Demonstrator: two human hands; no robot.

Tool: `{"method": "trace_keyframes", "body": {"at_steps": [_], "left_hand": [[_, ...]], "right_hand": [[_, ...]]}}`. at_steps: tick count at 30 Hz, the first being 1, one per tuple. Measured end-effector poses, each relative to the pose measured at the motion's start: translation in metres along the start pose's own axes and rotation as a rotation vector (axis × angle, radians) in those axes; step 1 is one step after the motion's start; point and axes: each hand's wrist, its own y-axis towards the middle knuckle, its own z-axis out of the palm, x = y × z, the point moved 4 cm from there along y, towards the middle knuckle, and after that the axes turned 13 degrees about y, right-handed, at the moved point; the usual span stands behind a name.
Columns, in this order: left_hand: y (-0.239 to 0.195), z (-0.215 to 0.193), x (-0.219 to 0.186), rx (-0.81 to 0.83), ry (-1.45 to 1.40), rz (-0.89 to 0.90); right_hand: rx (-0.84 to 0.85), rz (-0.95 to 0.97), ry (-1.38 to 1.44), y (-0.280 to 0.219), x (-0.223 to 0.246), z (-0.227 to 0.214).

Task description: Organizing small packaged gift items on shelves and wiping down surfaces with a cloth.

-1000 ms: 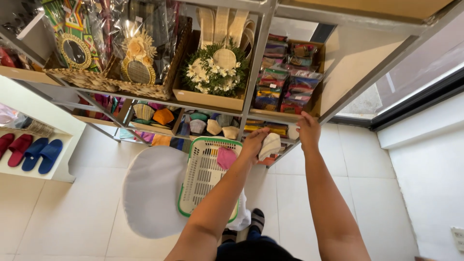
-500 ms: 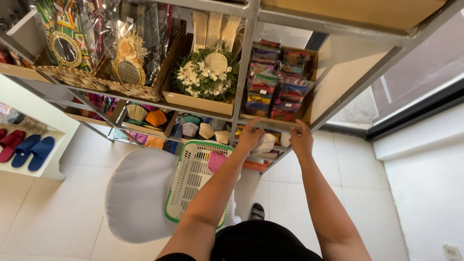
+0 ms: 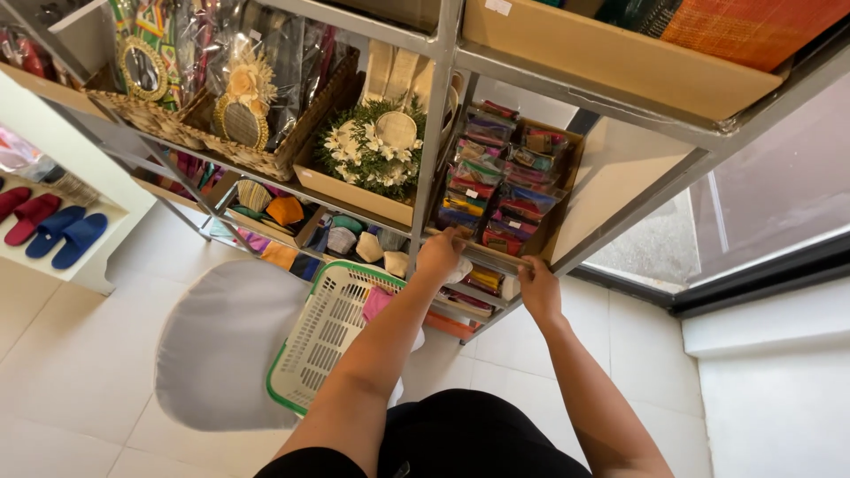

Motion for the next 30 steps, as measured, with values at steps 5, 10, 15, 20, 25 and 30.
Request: {"method": "trace_keyframes", "body": {"at_steps": [5, 10, 15, 20, 25, 30], "left_hand": [[0.008, -0.010, -0.006, 0.014, 0.064, -0.036], [0.006, -0.016, -0.012, 0.012, 0.101, -0.033], [0.012, -0.013, -0.009, -0.047, 0.082, 0.010], [0.006, -0.026, -0.016, -0.026, 0.093, 0.015], [-0.006, -0.037, -0.008, -0.037, 0.021, 0.061], [-0.024, -0.041, 0.011, -0.129, -0.161, 0.246]], "right_hand": [[0.009, 0.012, 0.098, 0.002, 0.005, -0.003], [-0.046, -0.050, 0.210, 0.005, 0.004, -0.005], [-0.069, -0.115, 0.182, 0.009, -0.006, -0.003], [-0.094, -0.099, 0.187, 0.003, 0.001, -0.002], [-0.107, -0.116, 0.143, -0.005, 0.004, 0.001], [-0.174, -0.055, 0.139, -0.020, 0.018, 0.007]]}}
